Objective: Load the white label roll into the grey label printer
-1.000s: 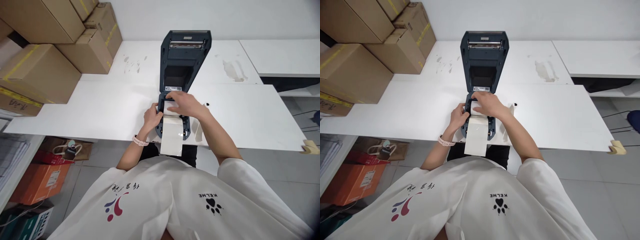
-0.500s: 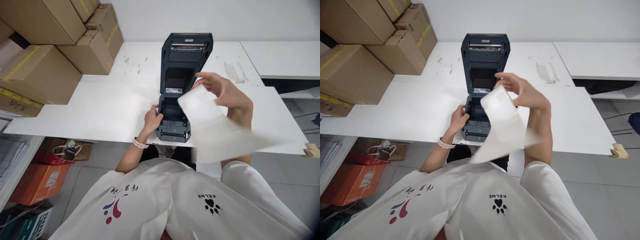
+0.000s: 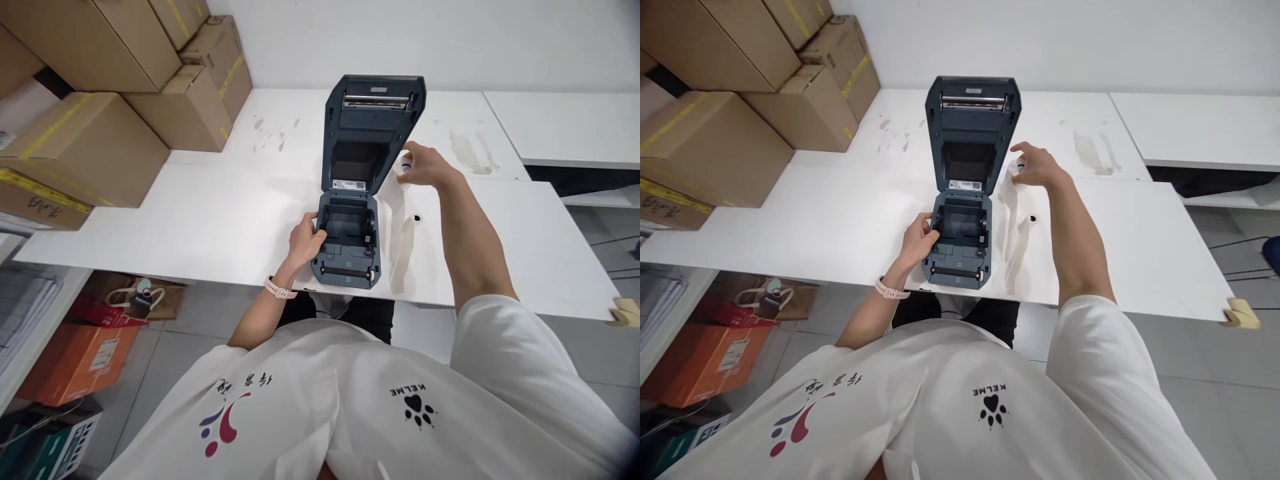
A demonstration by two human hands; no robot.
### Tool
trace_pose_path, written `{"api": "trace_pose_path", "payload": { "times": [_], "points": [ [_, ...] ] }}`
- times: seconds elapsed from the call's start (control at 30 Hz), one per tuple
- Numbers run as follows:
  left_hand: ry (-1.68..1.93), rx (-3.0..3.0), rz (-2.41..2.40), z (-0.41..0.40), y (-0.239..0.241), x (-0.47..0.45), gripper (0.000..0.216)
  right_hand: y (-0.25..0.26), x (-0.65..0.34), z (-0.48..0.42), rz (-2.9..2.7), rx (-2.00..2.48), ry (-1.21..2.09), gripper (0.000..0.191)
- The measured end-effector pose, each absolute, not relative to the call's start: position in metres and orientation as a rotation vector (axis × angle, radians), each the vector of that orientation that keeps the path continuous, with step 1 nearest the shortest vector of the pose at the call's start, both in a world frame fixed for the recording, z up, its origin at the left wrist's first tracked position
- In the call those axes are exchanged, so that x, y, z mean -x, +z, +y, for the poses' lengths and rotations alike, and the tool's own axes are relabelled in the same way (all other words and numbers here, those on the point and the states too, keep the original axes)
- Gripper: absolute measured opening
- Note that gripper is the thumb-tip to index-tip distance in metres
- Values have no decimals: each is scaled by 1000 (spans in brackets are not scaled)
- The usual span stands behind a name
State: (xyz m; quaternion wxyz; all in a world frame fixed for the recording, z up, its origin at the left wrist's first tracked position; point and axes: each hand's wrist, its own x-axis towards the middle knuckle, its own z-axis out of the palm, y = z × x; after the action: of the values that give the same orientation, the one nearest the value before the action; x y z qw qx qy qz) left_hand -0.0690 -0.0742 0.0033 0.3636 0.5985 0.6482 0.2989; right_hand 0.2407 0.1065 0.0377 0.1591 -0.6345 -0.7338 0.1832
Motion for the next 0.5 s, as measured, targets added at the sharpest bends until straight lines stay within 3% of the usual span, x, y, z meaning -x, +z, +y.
{"api": "trace_pose_path", "payload": {
  "times": [0.2,0.37,0.5],
  "points": [
    [802,-1541,1653,-74,-2,71,51,7,-262,96,-1883,1633,723,87],
    [809,-1538,1661,-73,-3,69,49,-2,-302,19,-1644,1445,1021,63],
    [805,-1527,1667,-73,-3,69,49,-28,-294,-20,-1516,1434,1316,57]
  ]
}}
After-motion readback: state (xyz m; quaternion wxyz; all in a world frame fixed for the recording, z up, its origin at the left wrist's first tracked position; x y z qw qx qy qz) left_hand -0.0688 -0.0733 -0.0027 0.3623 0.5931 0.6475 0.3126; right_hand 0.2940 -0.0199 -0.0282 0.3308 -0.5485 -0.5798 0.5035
